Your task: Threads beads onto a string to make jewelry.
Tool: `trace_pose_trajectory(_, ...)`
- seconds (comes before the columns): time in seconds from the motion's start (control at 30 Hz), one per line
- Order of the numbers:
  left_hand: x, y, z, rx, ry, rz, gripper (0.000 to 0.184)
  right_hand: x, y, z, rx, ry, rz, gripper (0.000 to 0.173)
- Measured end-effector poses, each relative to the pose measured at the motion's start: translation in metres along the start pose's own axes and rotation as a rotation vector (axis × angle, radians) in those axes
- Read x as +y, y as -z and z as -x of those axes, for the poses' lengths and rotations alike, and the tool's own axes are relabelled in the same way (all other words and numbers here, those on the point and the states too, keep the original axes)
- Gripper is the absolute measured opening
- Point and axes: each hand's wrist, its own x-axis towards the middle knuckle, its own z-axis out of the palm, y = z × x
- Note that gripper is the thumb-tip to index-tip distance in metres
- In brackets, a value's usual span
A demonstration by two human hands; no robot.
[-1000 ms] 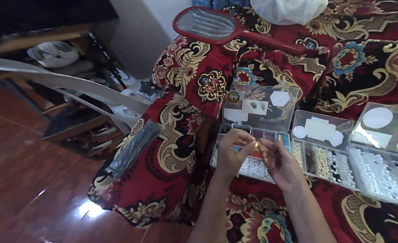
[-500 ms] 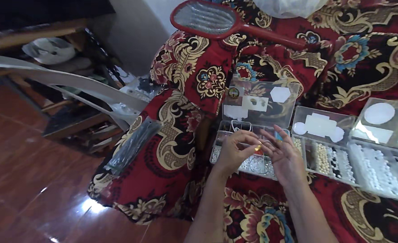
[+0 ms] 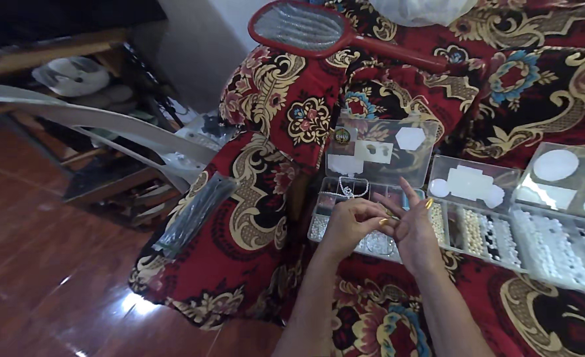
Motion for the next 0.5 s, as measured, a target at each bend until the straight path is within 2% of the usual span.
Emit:
trace_pose_trajectory(0.1,0.0069,0.0031,0.0012,0.044,0.15,0.271,0.007,-0.0026,-0.0016,0.0007,0.044,-0.023,0.001,0.068)
trace_pose_trajectory(0.27,0.01,0.004,0.0018,0.157,0.265,0.5,0.013,-0.0069,-0.0045,0.0045,0.059,-0.001,0.076,0.027)
trace_pose_trajectory(0.5,0.005,0.005,0.0012,0.178,0.247,0.539,0.012,-0.0023,-0.0048,0.0054,0.046,0.118,0.218,0.014)
